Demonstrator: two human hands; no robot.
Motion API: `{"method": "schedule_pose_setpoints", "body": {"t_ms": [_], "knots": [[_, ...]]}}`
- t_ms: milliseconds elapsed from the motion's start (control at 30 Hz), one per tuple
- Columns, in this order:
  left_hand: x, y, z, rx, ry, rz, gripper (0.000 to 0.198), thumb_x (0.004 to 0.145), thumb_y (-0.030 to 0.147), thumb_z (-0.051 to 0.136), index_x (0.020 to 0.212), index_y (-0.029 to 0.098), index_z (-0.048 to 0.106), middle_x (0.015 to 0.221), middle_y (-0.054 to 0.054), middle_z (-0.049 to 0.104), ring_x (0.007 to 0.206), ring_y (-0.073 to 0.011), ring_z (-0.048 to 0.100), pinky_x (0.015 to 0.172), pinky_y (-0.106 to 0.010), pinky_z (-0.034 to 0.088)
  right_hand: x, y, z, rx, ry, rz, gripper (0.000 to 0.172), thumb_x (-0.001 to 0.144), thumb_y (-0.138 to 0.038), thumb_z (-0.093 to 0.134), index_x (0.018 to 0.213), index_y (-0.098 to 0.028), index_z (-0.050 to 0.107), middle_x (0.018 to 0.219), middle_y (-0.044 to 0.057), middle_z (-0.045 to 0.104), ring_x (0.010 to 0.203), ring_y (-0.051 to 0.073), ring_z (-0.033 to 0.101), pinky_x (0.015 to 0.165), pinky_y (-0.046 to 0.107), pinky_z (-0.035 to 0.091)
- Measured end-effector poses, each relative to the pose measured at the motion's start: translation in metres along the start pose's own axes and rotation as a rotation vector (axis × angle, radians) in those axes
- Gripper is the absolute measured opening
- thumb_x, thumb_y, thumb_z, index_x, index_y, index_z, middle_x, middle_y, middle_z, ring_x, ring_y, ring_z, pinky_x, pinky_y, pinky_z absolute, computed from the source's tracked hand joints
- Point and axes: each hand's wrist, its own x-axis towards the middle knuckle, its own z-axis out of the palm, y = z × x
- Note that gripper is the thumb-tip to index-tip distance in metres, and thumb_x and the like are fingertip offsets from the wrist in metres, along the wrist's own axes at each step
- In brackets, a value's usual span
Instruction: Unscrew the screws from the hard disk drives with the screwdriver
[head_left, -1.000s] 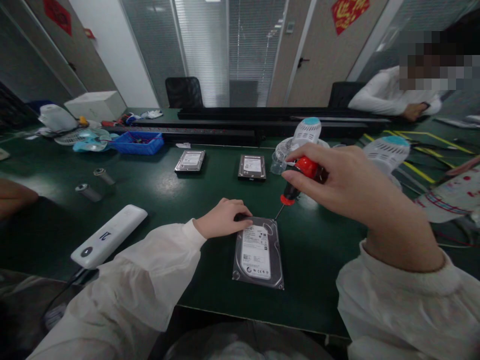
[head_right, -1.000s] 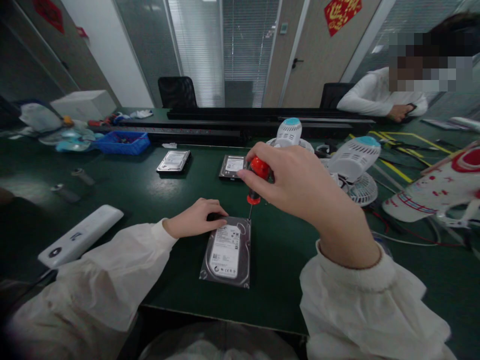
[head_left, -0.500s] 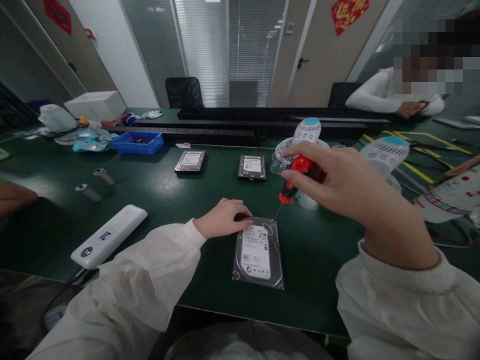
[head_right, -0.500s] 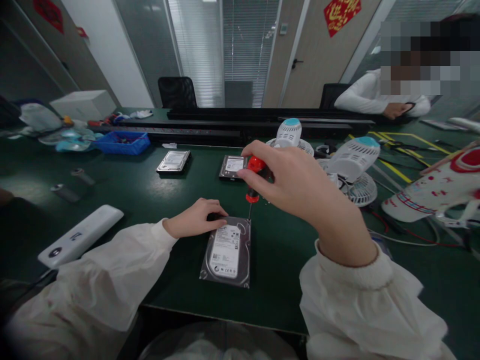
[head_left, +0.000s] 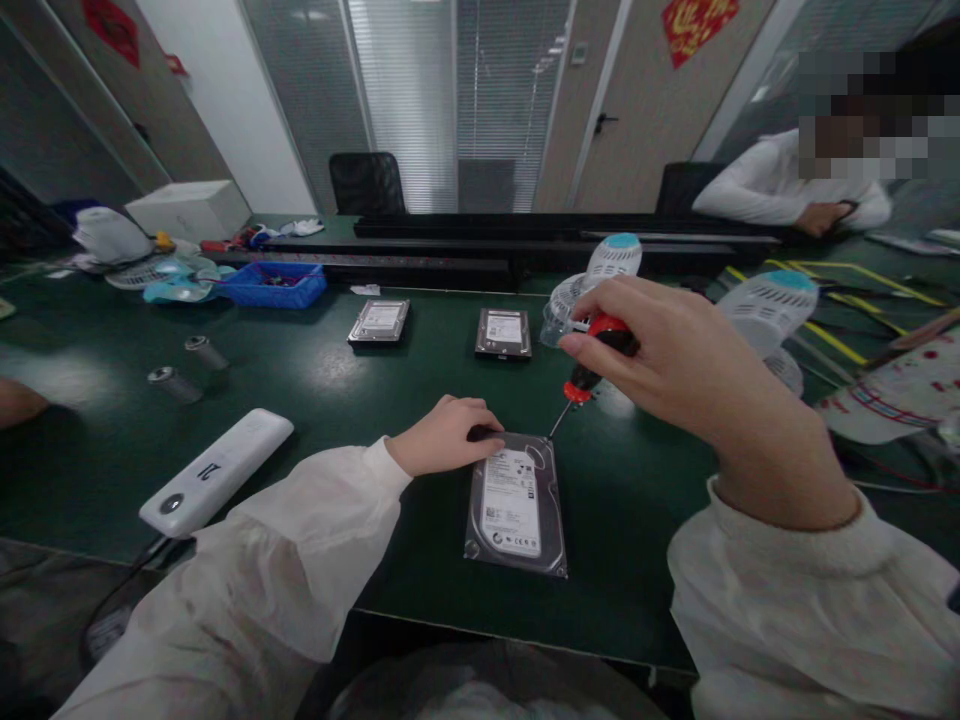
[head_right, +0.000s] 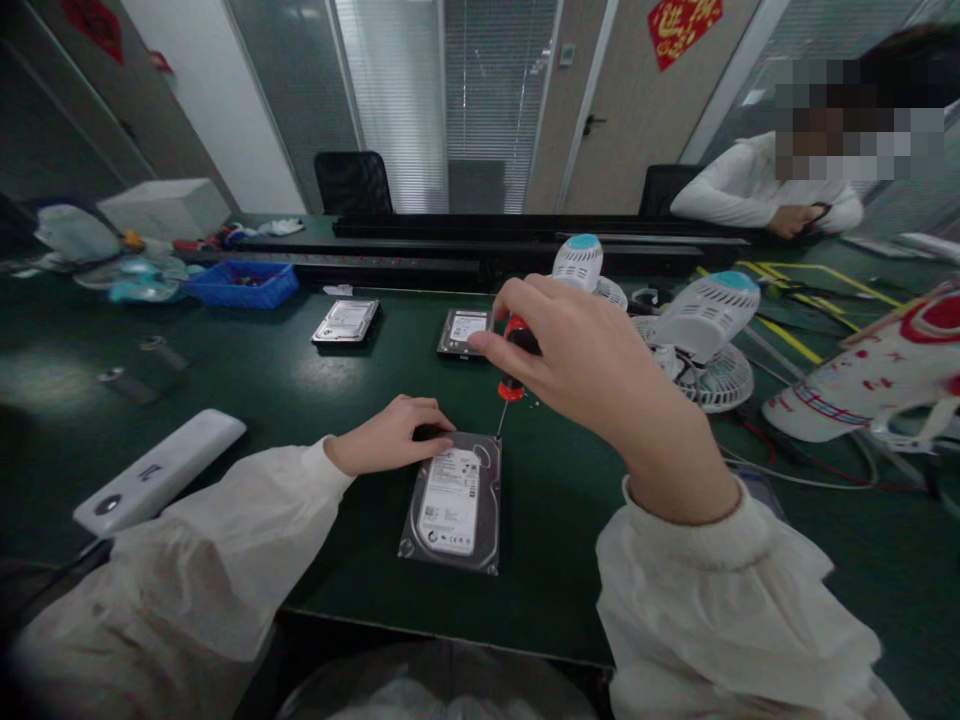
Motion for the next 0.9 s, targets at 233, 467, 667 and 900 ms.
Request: {"method": "schedule_pose_setpoints", "body": {"t_ms": [233, 467, 667, 900], "knots": [[-0.0010, 0.0002, -0.0003, -0.040, 0.001, -0.009, 0.025, 0.108, 0.034, 0.070, 0.122, 0.016, 0.081, 0.117, -0.008, 0.078, 0.110, -0.0262, 0.076, 0.103, -0.044, 0.054, -0.0008, -0.0004, -0.0020, 0.163, -0.052, -0.066, 0.034, 0.092, -0.033, 0.052, 0.119, -0.017, 0.062, 0.092, 0.009, 0.067, 0.074, 0.024, 0.061, 0.070, 0.038, 0.040], [-0.0010, -0.0013, -0.0004, -0.030, -0.001, 0.004, 0.026, 0.108, 0.035, 0.070, 0.122, 0.016, 0.081, 0.117, -0.008, 0.078, 0.110, -0.0261, 0.076, 0.106, -0.046, 0.052, -0.0009, 0.0025, -0.0005, 0.109, -0.048, 0.011, 0.033, 0.096, -0.048, 0.054, 0.111, -0.020, 0.061, 0.093, 0.011, 0.068, 0.077, 0.026, 0.061, 0.068, 0.037, 0.035], [-0.0004, -0.0035, 0.0014, -0.026, 0.013, 0.011, 0.027, 0.108, 0.035, 0.070, 0.122, 0.015, 0.081, 0.115, -0.008, 0.078, 0.107, -0.0256, 0.076, 0.104, -0.046, 0.053, 0.0002, 0.0003, -0.0046, 0.172, -0.077, -0.020, 0.030, 0.090, -0.042, 0.057, 0.110, -0.020, 0.063, 0.083, 0.007, 0.066, 0.067, 0.022, 0.058, 0.068, 0.036, 0.037], [-0.0003, -0.0041, 0.0004, -0.026, 0.004, 0.016, 0.026, 0.108, 0.035, 0.069, 0.122, 0.017, 0.081, 0.117, -0.008, 0.078, 0.109, -0.0261, 0.075, 0.107, -0.048, 0.051, 0.0001, 0.0024, -0.0029, 0.037, -0.060, 0.046, 0.040, 0.093, -0.051, 0.054, 0.114, -0.019, 0.064, 0.083, 0.008, 0.065, 0.067, 0.022, 0.055, 0.066, 0.035, 0.033]]}}
